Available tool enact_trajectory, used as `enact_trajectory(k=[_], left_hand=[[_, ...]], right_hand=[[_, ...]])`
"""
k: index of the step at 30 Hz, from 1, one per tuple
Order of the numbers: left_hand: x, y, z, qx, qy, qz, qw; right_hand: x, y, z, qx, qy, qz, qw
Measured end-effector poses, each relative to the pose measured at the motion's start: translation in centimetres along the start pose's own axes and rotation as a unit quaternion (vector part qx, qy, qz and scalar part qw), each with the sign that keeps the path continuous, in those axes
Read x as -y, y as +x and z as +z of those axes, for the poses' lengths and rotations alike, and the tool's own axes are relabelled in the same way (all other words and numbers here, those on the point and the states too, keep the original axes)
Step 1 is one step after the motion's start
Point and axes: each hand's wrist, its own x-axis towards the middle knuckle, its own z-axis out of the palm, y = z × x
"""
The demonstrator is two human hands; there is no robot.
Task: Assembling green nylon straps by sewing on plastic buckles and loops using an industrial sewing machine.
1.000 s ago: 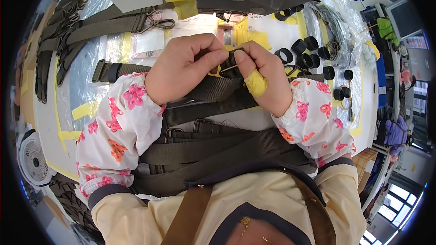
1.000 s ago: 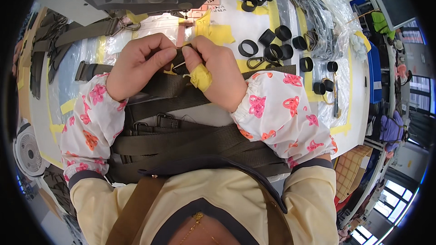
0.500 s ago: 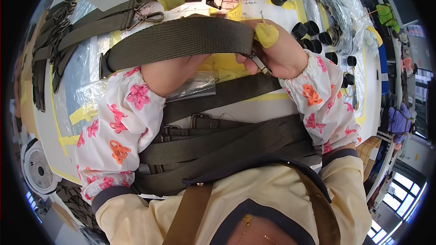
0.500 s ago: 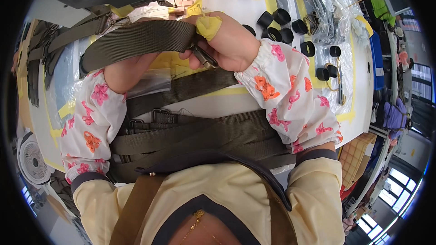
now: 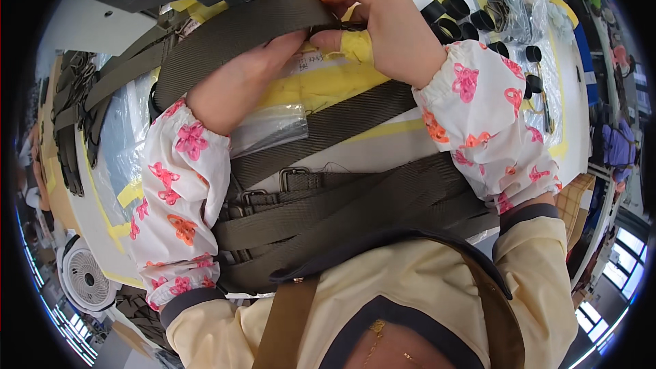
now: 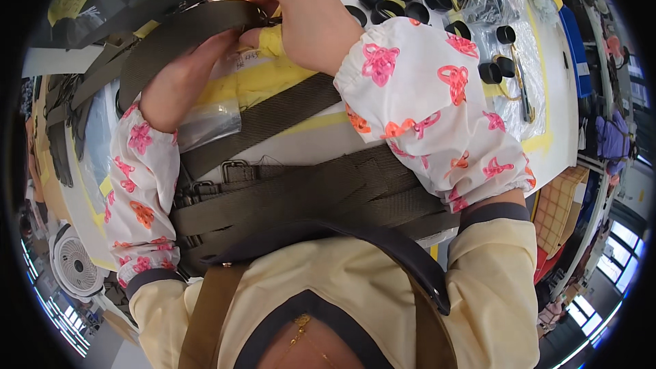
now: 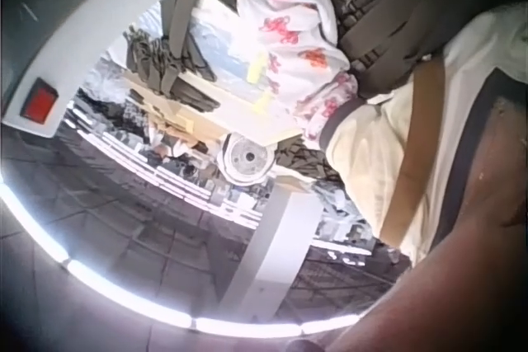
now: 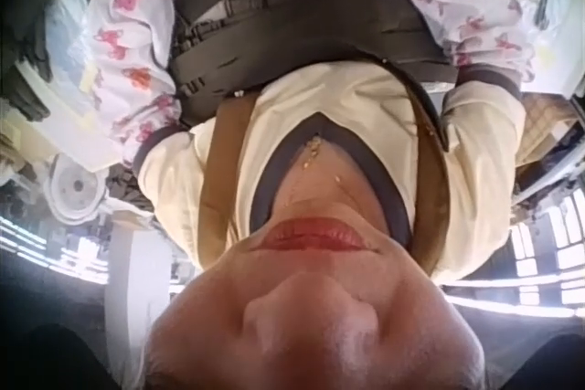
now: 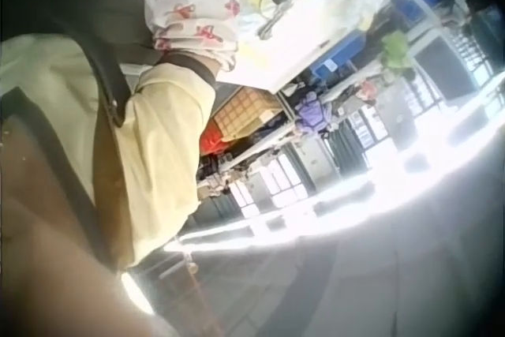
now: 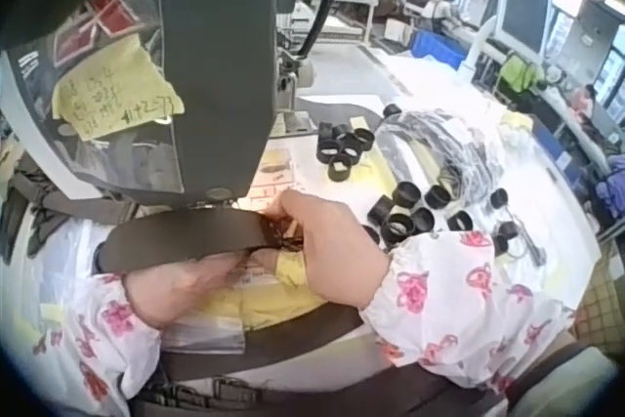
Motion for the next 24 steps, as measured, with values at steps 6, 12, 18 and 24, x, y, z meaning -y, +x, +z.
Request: enact_trajectory(k=[6, 12, 18, 24], left_hand=[[-0.1, -0.1, 0.9, -0.024, 0.043, 0.002, 0.999], [-0.4, -0.1, 0.9, -0.041, -0.037, -0.024, 0.998], [-0.6, 0.0, 0.3, -0.075, 0.056, 0.008, 0.996], [-0.1, -0.9, 1.0, -0.057, 0.008, -0.032, 0.998]], right_hand=[[-1.5, 0.6, -1.2, 0.007, -0.058, -0.049, 0.997], [-1.4, 0.4, -0.9, 0.023, -0.112, -0.098, 0.989], [0.3, 0.9, -0.7, 0.019, -0.233, -0.179, 0.956], [-0.9, -0.6, 0.9, -0.028, -0.297, -0.238, 0.924]])
